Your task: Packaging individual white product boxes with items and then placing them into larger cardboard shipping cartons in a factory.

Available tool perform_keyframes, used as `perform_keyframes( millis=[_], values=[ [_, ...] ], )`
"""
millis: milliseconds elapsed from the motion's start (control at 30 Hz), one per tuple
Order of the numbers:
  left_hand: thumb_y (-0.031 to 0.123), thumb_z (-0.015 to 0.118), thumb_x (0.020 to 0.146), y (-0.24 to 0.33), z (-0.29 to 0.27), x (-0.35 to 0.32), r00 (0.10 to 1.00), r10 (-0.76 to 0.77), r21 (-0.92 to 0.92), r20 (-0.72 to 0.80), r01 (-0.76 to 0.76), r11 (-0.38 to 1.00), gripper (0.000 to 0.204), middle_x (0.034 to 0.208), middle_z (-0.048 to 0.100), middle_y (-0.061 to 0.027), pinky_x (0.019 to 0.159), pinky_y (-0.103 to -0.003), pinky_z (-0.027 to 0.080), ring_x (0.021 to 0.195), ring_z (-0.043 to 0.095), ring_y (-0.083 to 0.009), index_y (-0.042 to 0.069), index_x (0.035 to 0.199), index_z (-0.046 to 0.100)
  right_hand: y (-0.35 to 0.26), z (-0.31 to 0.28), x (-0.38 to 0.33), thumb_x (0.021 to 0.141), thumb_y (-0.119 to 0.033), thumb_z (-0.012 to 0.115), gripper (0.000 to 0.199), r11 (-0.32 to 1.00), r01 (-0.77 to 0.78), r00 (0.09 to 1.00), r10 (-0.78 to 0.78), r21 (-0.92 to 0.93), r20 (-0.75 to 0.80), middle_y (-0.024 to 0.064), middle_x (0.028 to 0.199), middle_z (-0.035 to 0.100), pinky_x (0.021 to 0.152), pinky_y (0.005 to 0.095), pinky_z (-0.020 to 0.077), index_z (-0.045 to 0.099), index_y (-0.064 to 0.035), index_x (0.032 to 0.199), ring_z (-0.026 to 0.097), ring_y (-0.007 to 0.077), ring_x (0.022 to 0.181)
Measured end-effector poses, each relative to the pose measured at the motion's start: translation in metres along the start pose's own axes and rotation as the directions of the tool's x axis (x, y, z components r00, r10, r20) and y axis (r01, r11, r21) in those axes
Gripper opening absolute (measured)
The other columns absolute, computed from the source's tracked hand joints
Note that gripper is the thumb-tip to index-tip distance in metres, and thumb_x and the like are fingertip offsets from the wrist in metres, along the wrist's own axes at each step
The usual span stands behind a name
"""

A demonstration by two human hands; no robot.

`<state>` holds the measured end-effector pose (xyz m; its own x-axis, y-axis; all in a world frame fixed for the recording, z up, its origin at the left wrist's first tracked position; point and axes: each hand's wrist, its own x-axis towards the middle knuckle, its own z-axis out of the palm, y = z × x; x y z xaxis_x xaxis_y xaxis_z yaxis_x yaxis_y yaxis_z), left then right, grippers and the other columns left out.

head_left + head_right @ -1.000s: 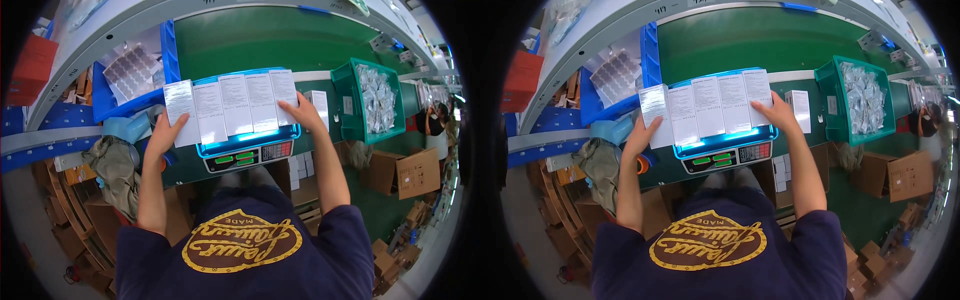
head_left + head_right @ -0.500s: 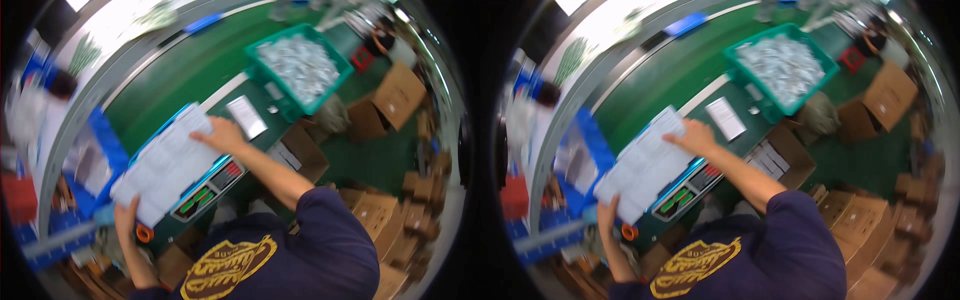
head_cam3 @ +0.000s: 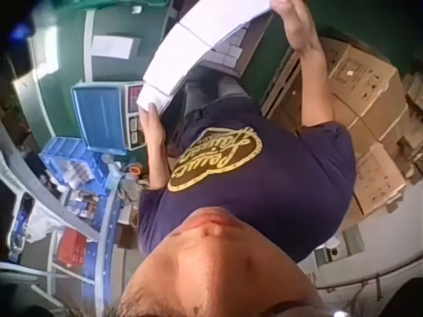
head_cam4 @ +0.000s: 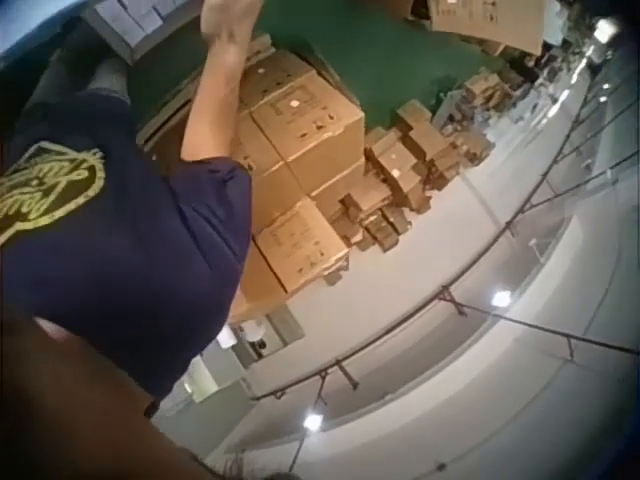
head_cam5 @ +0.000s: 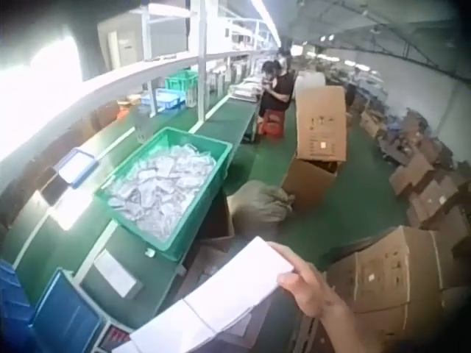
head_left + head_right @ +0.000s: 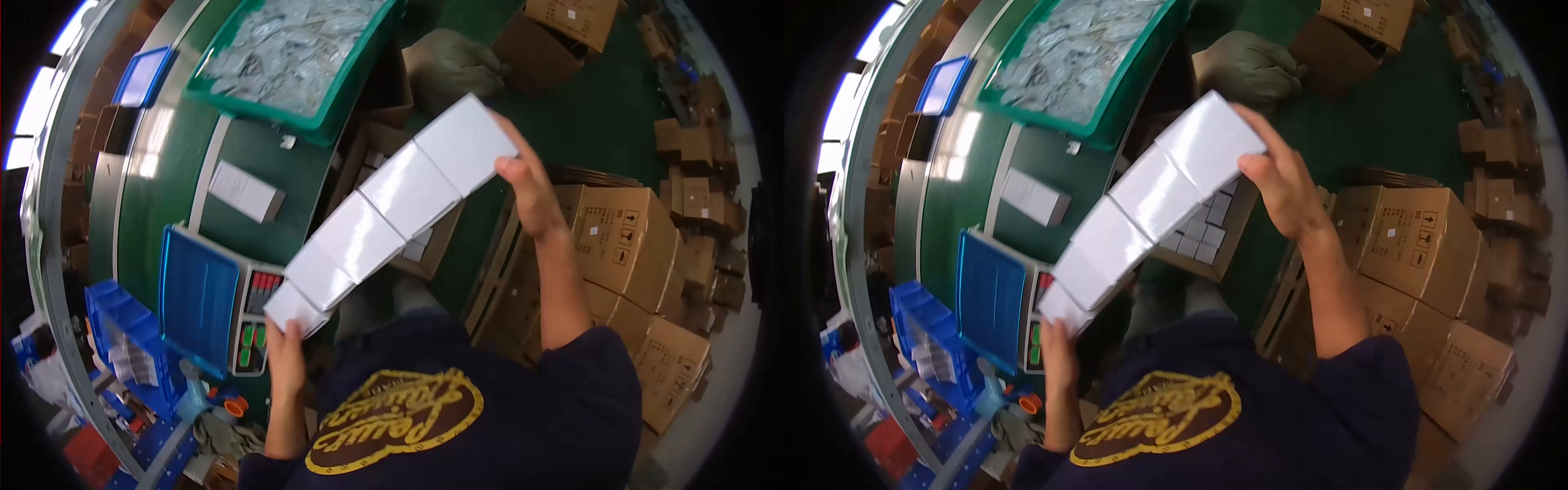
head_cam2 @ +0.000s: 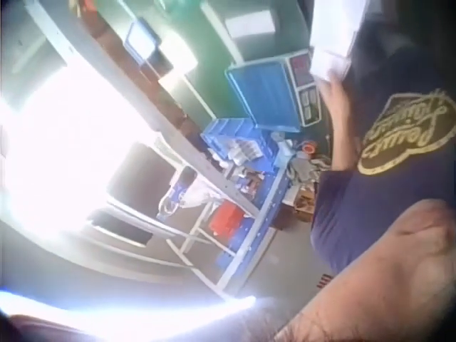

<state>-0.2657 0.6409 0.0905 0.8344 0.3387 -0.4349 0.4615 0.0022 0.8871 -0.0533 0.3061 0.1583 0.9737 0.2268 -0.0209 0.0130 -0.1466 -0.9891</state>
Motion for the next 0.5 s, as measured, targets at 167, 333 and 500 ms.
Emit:
perform_keyframes(
  millis=[167,333,500],
  values=[
    [0.024,0.051,0.100,-0.075,0.084,0.091,0.977,-0.109,-0.001,0.186,0.111,0.994,0.048,0.130,0.052,-0.0102,0.103,-0.032,0.036,0.120,0.049,-0.0181,-0.002,0.138,0.037,0.131,-0.029,0.007,0.092,-0.038,0.060,0.057,0.960,-0.231,0.959,0.197,-0.159,-0.204,0.0108,0.124,0.059,0.100,0.0314,0.0387,0.047,-0.0059,0.137,0.052,0.0199,0.116],
    [0.031,0.059,0.095,-0.197,0.141,0.212,0.941,-0.221,0.016,0.258,0.224,0.974,0.056,0.131,0.052,-0.0089,0.103,-0.033,0.037,0.120,0.049,-0.0188,0.001,0.138,0.038,0.288,-0.047,0.036,0.094,-0.040,0.053,0.055,0.855,-0.426,0.898,0.361,-0.295,-0.252,0.0171,0.128,0.058,0.102,0.0350,0.0379,0.044,-0.0163,0.143,0.055,0.0266,0.117],
    [0.028,0.060,0.095,-0.268,0.161,0.308,0.963,-0.111,-0.009,0.247,0.117,0.993,0.051,0.128,0.054,-0.0082,0.103,-0.032,0.036,0.119,0.050,-0.0181,0.003,0.136,0.043,0.358,-0.032,0.051,0.088,-0.037,0.060,0.057,0.936,-0.317,0.893,0.239,-0.156,-0.381,0.0187,0.127,0.059,0.101,0.0352,0.0412,0.048,-0.0111,0.137,0.057,0.0294,0.118]
  ],
)
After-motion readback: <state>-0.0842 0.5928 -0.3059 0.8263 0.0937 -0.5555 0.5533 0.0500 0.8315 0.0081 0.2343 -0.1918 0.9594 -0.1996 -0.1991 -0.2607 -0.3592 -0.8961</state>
